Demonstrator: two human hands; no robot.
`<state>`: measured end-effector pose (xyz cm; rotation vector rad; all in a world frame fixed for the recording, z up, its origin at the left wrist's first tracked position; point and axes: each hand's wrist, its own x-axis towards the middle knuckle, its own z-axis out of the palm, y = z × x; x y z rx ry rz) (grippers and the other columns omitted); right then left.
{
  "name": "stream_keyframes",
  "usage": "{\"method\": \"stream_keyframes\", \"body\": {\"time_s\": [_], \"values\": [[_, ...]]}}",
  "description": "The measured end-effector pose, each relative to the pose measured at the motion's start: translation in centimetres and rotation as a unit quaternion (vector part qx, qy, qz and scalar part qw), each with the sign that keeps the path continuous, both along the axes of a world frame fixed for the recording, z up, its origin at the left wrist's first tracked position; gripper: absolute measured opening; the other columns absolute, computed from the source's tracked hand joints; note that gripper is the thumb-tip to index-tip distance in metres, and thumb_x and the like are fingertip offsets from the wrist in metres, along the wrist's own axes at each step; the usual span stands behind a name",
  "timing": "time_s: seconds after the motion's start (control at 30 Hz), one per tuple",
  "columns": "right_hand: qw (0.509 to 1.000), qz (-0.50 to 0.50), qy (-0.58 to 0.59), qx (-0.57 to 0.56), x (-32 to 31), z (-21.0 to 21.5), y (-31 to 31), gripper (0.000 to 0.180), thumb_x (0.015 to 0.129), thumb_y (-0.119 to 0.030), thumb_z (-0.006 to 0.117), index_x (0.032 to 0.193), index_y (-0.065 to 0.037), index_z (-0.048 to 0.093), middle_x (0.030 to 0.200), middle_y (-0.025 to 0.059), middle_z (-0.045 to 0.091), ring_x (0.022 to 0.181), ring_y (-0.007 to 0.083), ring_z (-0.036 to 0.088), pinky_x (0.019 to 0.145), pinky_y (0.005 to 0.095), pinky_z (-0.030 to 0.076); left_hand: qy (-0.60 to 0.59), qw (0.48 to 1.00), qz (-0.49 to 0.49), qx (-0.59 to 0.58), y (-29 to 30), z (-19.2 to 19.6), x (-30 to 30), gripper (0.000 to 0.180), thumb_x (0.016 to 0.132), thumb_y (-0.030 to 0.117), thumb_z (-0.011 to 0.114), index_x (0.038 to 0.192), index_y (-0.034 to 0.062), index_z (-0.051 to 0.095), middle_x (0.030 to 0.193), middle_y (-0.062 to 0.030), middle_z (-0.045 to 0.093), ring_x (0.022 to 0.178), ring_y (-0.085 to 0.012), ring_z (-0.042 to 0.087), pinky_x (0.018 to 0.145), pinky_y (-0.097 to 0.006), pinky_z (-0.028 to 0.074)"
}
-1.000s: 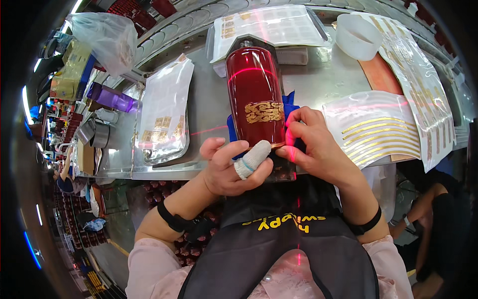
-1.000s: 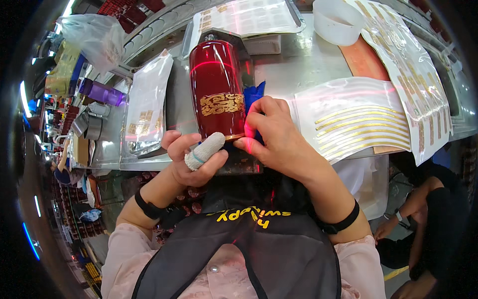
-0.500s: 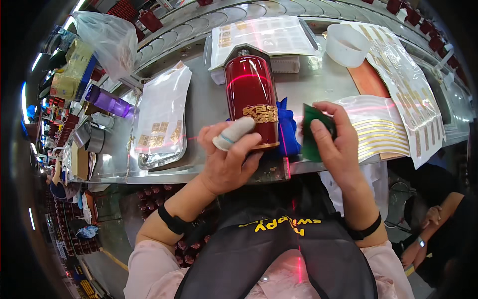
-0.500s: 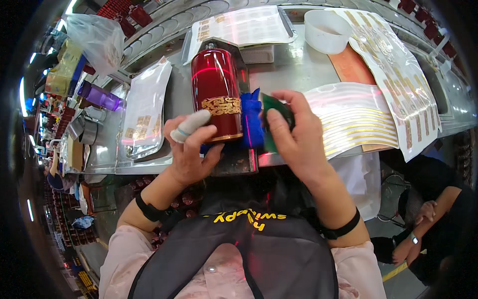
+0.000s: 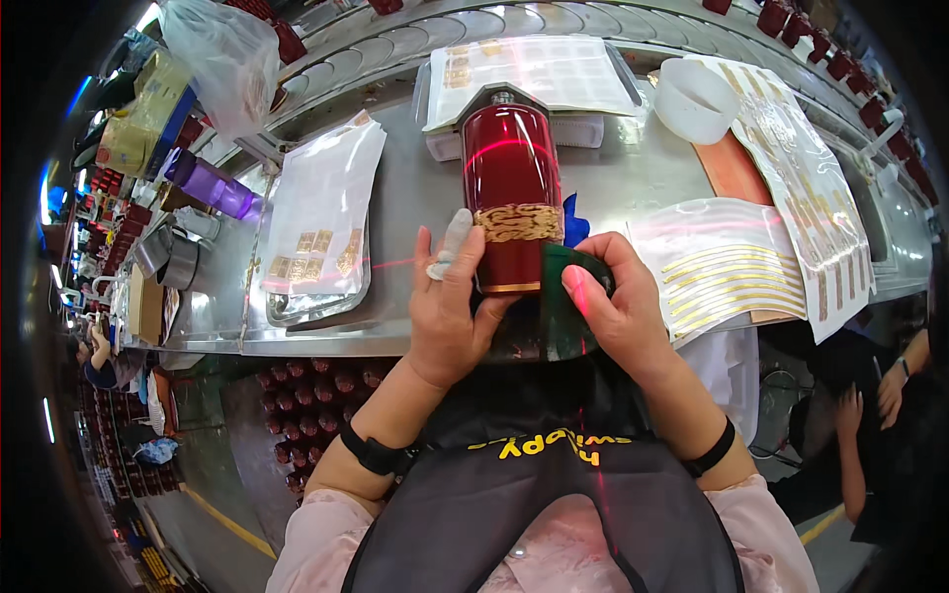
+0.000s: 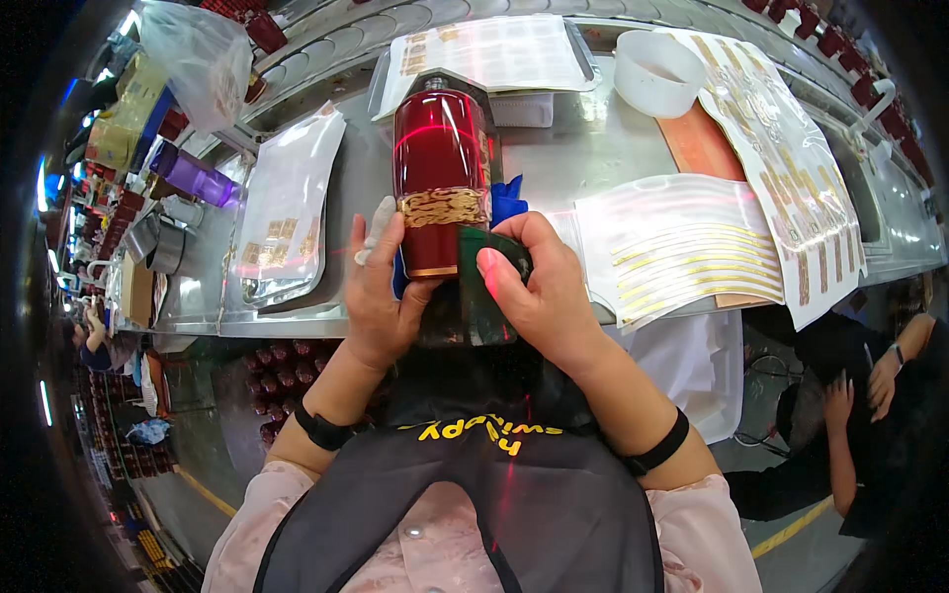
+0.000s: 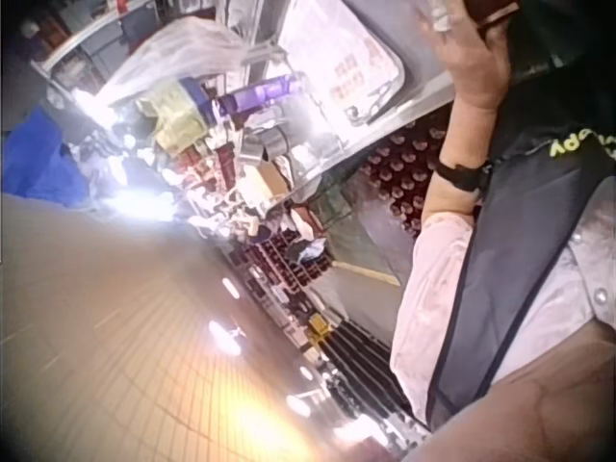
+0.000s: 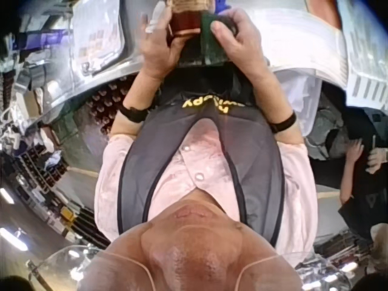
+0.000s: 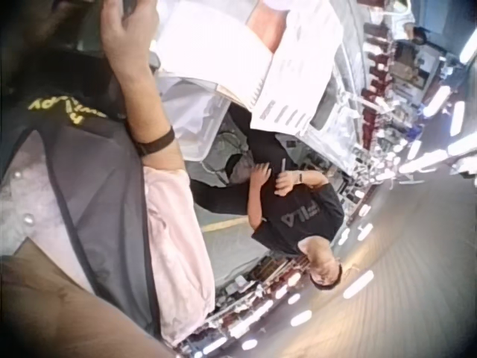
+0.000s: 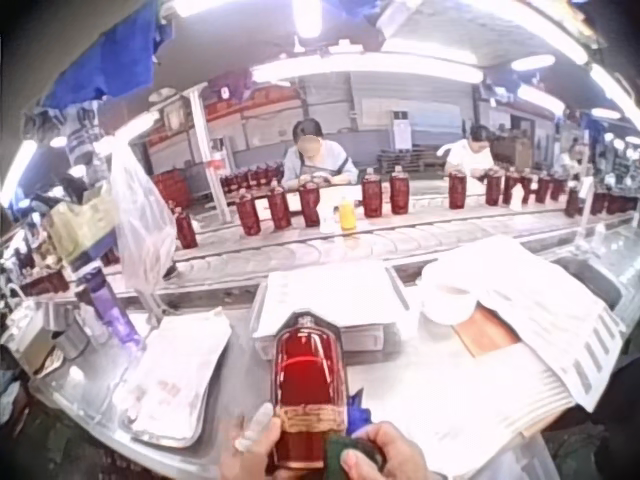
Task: Applying decorative labels and seals to red liquor bottles on a production line.
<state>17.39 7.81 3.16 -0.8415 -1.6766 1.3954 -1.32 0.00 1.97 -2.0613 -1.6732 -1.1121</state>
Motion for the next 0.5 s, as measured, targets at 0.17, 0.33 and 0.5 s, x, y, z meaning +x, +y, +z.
{"method": "stream_keyframes", "body": {"time_s": [0.17, 0.33, 0.5], "values": [[1.0, 0.008, -0.001, -0.01, 0.03, 0.0, 0.01, 0.018, 0.088, -0.013, 0.064, 0.098, -0.001, 0.055, 0.08, 0.0054, 0.061, 0.073, 0.0095, 0.054, 0.065, 0.0264, 0.047, 0.058, 0.996, 0.031, -0.069, 0.12, -0.12, 0.62, 0.076, 0.078, 0.026, 0.076, 0.14, 0.0002, 0.039, 0.14, -0.0238, 0.045, 0.128, -0.0412, 0.045, 0.111, -0.058, 0.023], [1.0, 0.018, 0.01, -0.023, 0.26, -0.01, 0.13, 0.017, 0.088, -0.013, 0.063, 0.097, -0.001, 0.055, 0.078, 0.0038, 0.059, 0.072, 0.0085, 0.052, 0.065, 0.026, 0.046, -0.059, 0.997, -0.028, -0.028, 0.44, 0.34, 0.47, 0.076, 0.079, 0.026, 0.075, 0.14, -0.0001, 0.037, 0.139, -0.0229, 0.046, 0.132, -0.0427, 0.041, 0.113, -0.058, 0.017], [0.999, 0.02, 0.019, -0.027, 0.32, -0.29, 0.16, 0.017, 0.088, -0.013, 0.063, 0.097, -0.001, 0.055, 0.077, 0.003, 0.058, 0.071, 0.0082, 0.052, 0.065, 0.0254, 0.046, 0.006, 0.996, 0.032, -0.079, 0.13, 0.49, 0.33, 0.079, 0.079, 0.03, 0.075, 0.141, 0.0005, 0.036, 0.146, -0.0219, 0.038, 0.139, -0.0396, 0.031, 0.114, -0.057, 0.012]]}}
